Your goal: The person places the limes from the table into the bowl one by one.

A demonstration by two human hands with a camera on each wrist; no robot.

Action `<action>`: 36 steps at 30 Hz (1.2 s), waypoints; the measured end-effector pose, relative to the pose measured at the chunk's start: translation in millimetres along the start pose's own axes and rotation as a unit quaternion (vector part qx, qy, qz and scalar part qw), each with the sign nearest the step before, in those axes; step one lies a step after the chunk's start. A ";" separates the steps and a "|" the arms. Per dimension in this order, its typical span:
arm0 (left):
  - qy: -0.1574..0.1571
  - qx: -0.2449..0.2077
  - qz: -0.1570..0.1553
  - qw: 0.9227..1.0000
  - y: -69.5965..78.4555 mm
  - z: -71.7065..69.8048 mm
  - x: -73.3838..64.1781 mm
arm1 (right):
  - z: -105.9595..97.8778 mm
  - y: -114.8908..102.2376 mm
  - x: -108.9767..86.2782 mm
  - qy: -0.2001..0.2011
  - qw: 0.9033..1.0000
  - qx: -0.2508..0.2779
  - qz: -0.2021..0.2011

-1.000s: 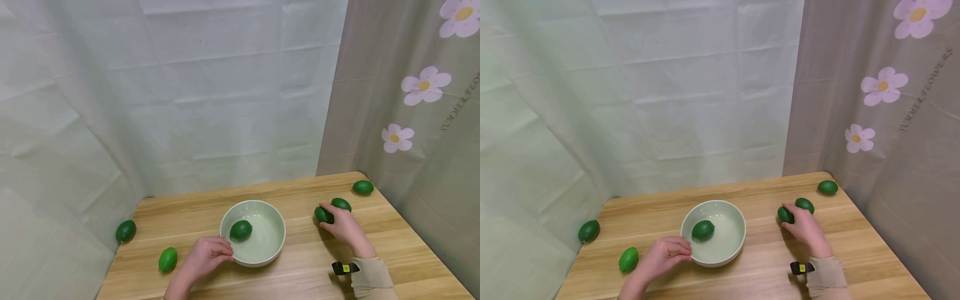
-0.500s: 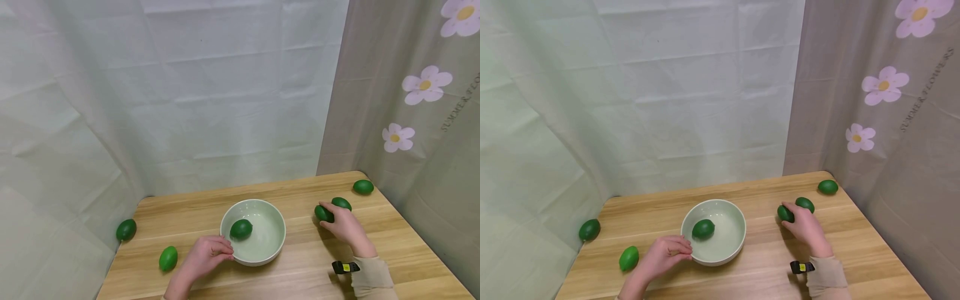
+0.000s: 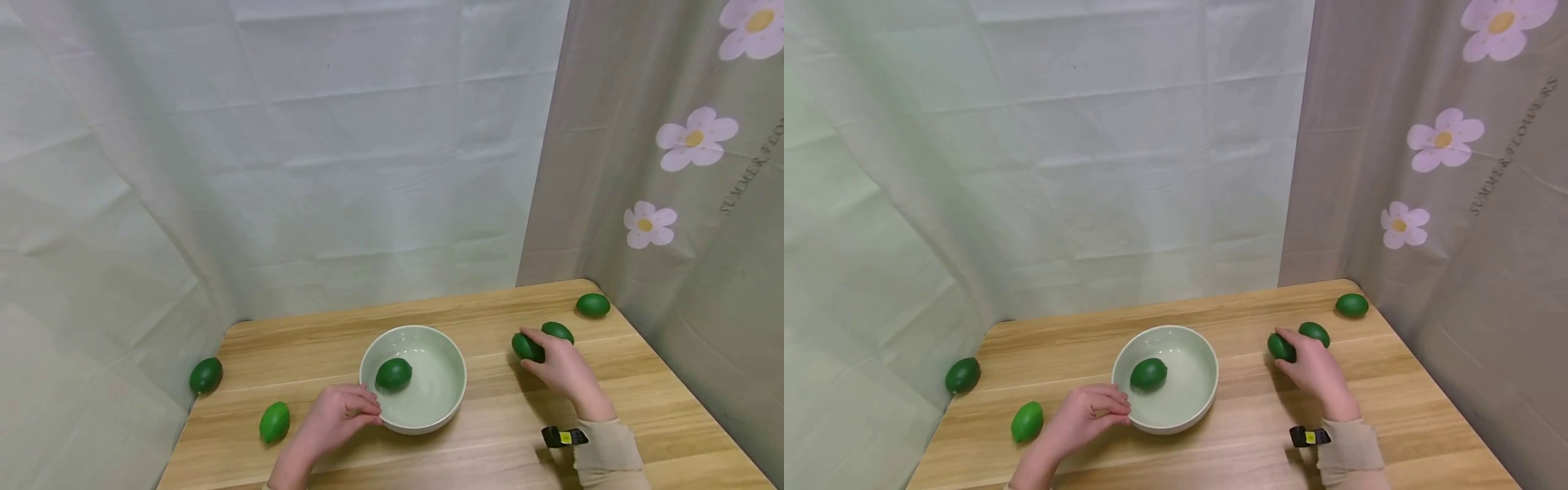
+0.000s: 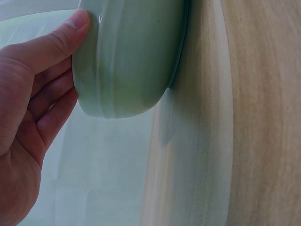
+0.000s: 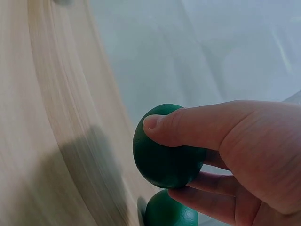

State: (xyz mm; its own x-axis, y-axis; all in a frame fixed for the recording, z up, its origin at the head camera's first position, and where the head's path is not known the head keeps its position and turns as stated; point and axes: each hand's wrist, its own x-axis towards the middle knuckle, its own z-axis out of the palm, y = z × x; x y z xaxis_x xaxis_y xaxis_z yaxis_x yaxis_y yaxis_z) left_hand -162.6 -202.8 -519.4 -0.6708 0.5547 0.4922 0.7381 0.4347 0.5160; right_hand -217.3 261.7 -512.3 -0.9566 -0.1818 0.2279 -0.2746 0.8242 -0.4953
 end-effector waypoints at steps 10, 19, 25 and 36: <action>-0.004 0.000 -0.011 1.000 1.3 -0.6 -1.4 | -2.8 -6.4 -0.6 0.012 1.000 0.003 -0.015; -0.006 0.002 -0.019 1.000 1.7 -0.5 -1.6 | -5.0 -8.9 -1.1 0.015 0.999 0.016 -0.031; -0.004 0.006 -0.015 1.000 0.7 0.0 -0.9 | -5.9 -8.9 0.0 0.015 0.999 0.019 -0.033; -0.004 0.003 -0.010 1.000 1.0 0.6 0.1 | -2.9 -11.6 1.4 0.032 0.998 0.047 -0.041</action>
State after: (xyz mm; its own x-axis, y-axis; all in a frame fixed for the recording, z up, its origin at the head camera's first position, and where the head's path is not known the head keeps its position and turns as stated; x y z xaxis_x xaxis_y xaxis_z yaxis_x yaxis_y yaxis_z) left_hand -161.9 -201.9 -519.2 -0.6854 0.5512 0.4757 0.7244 0.4504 0.5219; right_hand -215.2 253.5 -503.8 -0.9232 -0.2090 0.3225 -0.3623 0.7531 -0.5491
